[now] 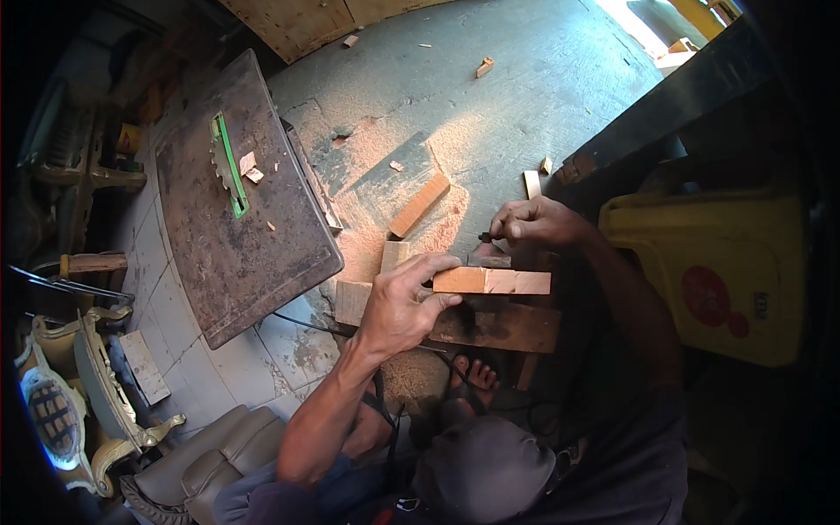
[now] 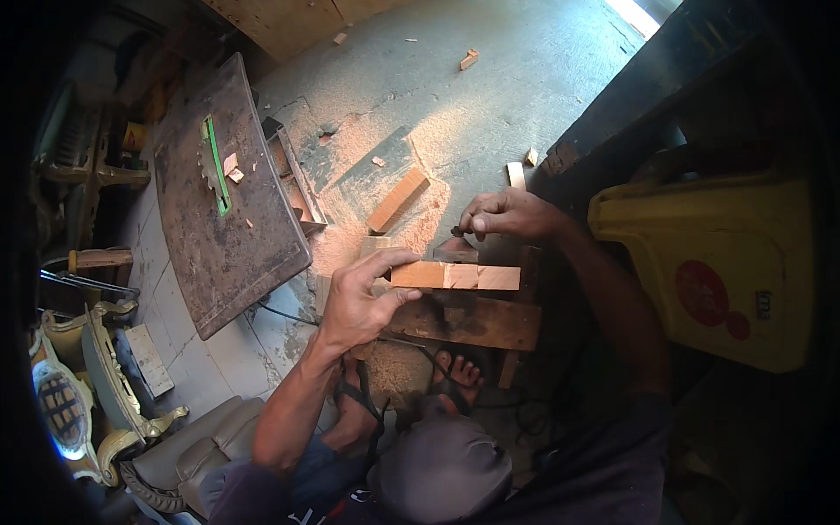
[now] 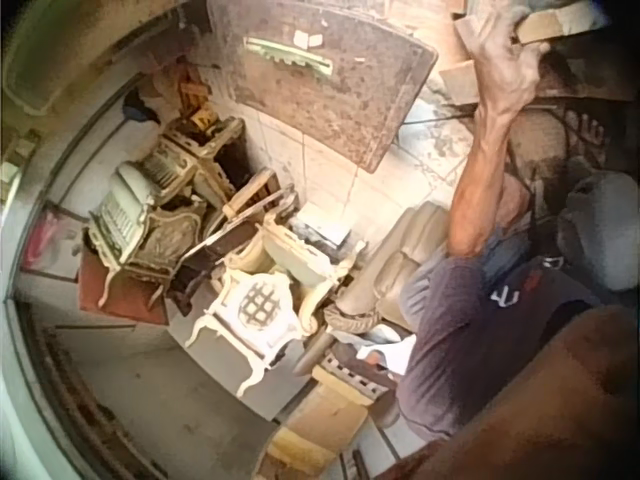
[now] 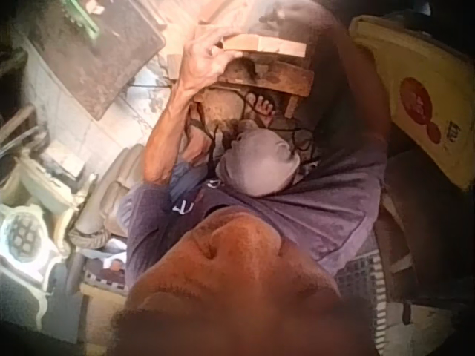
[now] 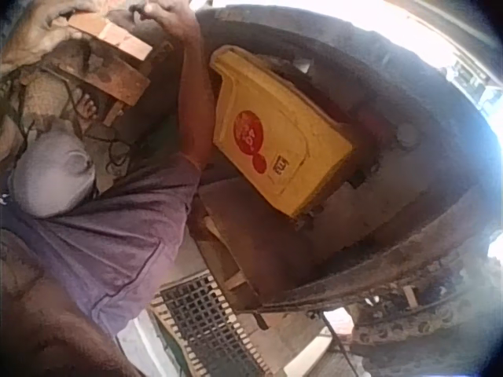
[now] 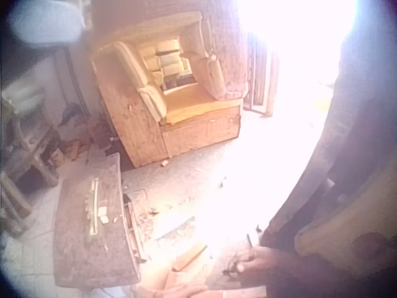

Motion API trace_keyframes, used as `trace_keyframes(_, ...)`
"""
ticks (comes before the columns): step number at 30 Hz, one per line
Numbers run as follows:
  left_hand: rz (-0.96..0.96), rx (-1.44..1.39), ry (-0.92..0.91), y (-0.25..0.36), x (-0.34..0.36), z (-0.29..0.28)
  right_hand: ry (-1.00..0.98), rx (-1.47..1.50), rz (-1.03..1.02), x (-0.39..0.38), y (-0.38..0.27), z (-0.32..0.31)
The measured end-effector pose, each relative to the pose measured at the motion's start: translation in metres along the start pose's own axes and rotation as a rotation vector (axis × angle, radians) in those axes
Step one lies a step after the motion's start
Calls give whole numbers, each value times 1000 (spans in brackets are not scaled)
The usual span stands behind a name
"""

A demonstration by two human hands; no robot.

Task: The person shapes wood components by using a table saw to make multiple notch cuts and then refine the edges with a hand saw and a manual file.

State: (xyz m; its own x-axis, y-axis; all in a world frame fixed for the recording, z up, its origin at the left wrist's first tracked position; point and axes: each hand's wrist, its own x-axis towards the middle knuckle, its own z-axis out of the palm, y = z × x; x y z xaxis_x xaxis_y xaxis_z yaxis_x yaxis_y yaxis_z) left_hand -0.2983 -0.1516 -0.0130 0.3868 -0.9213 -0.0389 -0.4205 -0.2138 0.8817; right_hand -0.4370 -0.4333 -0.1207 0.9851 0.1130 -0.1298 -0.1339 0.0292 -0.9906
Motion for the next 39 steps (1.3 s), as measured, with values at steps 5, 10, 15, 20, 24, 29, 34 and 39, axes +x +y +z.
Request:
trace_keyframes(5,0,-56,-46,17,12,3,-113,-241,290,70,-8,16)
trace_keyframes(10,1,19,-40,14,8,-8,-296,-32,42,80,-10,-2)
trace_keyframes(15,-45,-38,-27,9,5,-4,-437,-86,232,68,7,-9)
trace_keyframes(20,-20,-73,-48,7,11,3,-299,77,520,64,28,7)
trace_keyframes(24,-50,-64,-32,1,6,0,-206,-285,698,31,-1,-10)
trace_keyframes(29,-72,-70,-44,-4,2,-3,-240,-102,349,52,-59,7)
trace_keyframes(34,-47,-50,-91,4,14,0,-244,-464,539,73,-15,2)
trace_keyframes(39,-59,-34,-35,-5,2,-11,-158,-103,451,18,-10,-26)
